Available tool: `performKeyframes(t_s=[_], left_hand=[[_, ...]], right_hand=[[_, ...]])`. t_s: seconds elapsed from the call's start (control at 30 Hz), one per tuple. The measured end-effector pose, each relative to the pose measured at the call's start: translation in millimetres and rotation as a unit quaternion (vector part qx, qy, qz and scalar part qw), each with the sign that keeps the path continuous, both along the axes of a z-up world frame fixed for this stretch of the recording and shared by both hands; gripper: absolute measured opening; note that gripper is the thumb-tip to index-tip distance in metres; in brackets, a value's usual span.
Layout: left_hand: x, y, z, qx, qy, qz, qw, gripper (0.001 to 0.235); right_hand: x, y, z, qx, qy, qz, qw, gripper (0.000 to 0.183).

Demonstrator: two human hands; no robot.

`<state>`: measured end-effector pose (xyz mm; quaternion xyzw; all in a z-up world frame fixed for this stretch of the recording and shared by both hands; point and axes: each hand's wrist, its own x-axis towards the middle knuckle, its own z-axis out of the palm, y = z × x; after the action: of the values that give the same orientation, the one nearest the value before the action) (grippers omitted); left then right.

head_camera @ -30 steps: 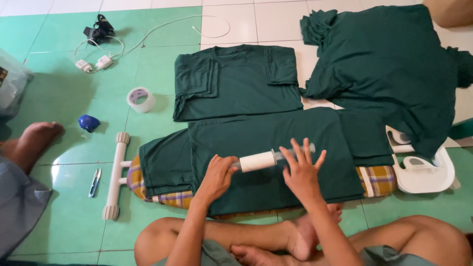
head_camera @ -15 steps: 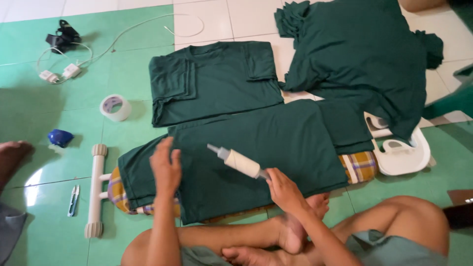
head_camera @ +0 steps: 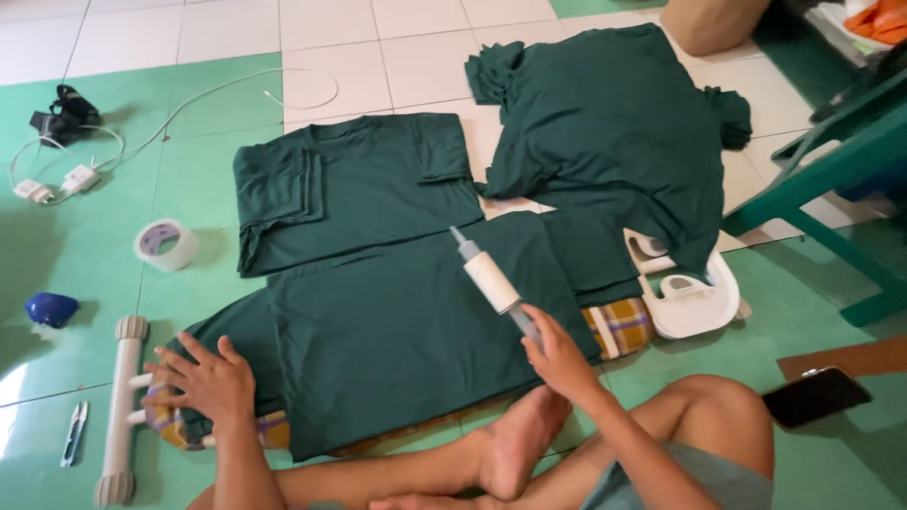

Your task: The person sits on the floor and folds a dark green t-shirt. They use a white cylindrical tool to smooth the fabric and then fold the shirt in half. The person then picks up another shirt from a pile and repeats the folding process.

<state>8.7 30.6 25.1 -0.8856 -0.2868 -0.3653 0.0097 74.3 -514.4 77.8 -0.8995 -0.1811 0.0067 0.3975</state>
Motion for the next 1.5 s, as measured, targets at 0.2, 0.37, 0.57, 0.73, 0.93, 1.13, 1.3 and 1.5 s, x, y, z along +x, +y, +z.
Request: performKeyframes(t_s=[0.2,0.37,0.57,0.73,0.93,1.13,1.3,1.5], left_hand=[[0,-72,32,-0.082,0.046,-0.2,0.975,0.062],[-6,-87,10,-0.118,0.154,-0.204,0.96,0.07],[-6,-76,5,-0.151,0.214,-0.139,0.955,0.073],[-6,-72,-1,-0.14,0.171,-0.129,0.967,0.068],[4,-70,8,-0.23,0.164,-0.097,0.954,0.061],[5,-65,-14,-0.158,0.143,-0.083,0.974,0.066],[2,-64,-16,-0.17,0.141,-0.08,0.972,0.067],[3,-68,-4,-0.2,0.161,-0.078,0.963,0.068]], right_hand=[[26,-54,-30,-0.053,0.001,-0.093,0.994,0.05],[42,-90,-60,-0.064,-0.014,-0.197,0.978,0.049],[54,-139,-54,-0.062,-0.02,-0.295,0.953,0.05],[56,-157,-65,-0.076,-0.027,-0.391,0.917,0.051],[57,-121,-38,0.019,-0.159,-0.357,0.92,0.051],[56,-67,-9,-0.036,0.008,-0.305,0.952,0.05],[80,-83,-65,-0.034,-0.022,-0.258,0.965,0.049],[92,-139,-83,-0.071,-0.067,-0.35,0.932,0.05]])
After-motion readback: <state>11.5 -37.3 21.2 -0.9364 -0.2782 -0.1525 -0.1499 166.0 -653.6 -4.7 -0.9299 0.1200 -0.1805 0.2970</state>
